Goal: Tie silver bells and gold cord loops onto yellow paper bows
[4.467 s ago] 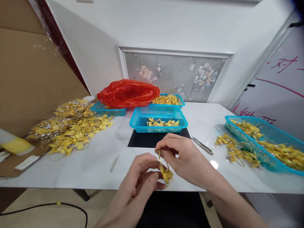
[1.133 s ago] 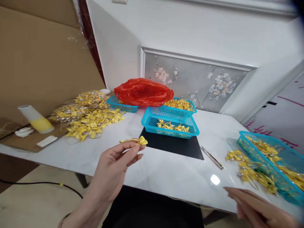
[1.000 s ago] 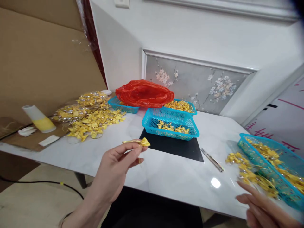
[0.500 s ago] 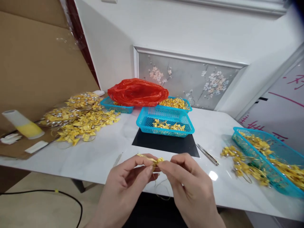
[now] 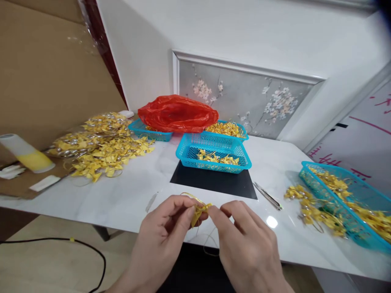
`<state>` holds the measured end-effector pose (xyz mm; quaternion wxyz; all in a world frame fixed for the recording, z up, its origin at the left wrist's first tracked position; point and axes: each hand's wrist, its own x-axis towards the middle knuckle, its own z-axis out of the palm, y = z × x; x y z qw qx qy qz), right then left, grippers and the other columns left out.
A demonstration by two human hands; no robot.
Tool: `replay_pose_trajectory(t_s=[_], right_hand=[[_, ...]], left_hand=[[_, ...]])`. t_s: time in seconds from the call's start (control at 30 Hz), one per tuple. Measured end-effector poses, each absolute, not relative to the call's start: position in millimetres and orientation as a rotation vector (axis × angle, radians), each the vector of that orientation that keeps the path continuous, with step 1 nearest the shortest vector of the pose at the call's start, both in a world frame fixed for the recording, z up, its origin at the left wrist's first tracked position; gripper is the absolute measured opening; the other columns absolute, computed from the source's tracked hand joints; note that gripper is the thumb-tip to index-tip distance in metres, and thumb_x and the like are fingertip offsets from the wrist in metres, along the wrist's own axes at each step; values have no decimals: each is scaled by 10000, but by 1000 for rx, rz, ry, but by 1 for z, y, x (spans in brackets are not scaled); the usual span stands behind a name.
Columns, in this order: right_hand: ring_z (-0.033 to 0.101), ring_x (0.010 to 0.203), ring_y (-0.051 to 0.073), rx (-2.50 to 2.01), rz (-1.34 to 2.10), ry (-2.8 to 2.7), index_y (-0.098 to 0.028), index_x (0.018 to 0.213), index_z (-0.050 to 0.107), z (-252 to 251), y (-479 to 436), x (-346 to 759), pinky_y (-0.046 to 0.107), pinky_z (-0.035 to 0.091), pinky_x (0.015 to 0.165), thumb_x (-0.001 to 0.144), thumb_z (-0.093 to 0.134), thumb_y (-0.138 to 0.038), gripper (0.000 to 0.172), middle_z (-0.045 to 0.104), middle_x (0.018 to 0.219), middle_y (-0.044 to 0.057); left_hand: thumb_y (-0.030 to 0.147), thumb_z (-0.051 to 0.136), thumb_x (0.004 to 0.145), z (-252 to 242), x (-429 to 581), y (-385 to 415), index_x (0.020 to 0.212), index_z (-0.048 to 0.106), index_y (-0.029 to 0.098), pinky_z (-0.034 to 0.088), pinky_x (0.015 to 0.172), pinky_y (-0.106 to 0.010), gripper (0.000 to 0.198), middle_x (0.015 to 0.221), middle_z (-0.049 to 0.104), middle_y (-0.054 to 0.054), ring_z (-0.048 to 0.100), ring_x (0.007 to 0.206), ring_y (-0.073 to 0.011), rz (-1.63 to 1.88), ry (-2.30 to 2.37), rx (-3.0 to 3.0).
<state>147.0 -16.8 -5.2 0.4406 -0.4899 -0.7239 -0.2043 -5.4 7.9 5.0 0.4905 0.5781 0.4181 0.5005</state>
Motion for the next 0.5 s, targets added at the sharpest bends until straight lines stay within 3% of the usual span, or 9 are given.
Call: replay_pose_trajectory(t_s=[0.17, 0.33, 0.5], right_hand=[[552, 618, 130, -1179, -326, -1866, -162, 939, 673, -4, -15, 153, 243, 404, 547, 913, 445, -14, 273, 580, 721, 21], [533, 616, 149, -1149, -344, -1813, -105, 934, 651, -8, -17, 146, 268, 436, 597, 922, 512, -57, 148, 560, 700, 40], [538, 685, 178, -1216, -464, -1791, -121, 977, 654, -9, -20, 141, 296, 401, 610, 950, 448, -54, 219, 569, 727, 52]], left_hand=[[192, 600, 863, 7, -2, 10, 794, 689, 224, 618, 690, -198, 118, 769, 720, 37, 728, 700, -132, 1212, 980, 1400], [183, 609, 868, 4, -4, 8, 806, 693, 232, 600, 691, -190, 115, 799, 731, 35, 712, 724, -129, 1203, 991, 1460], [214, 578, 921, -2, -9, 7, 877, 667, 267, 550, 671, -157, 113, 859, 722, 44, 679, 750, -113, 1197, 1034, 1665]])
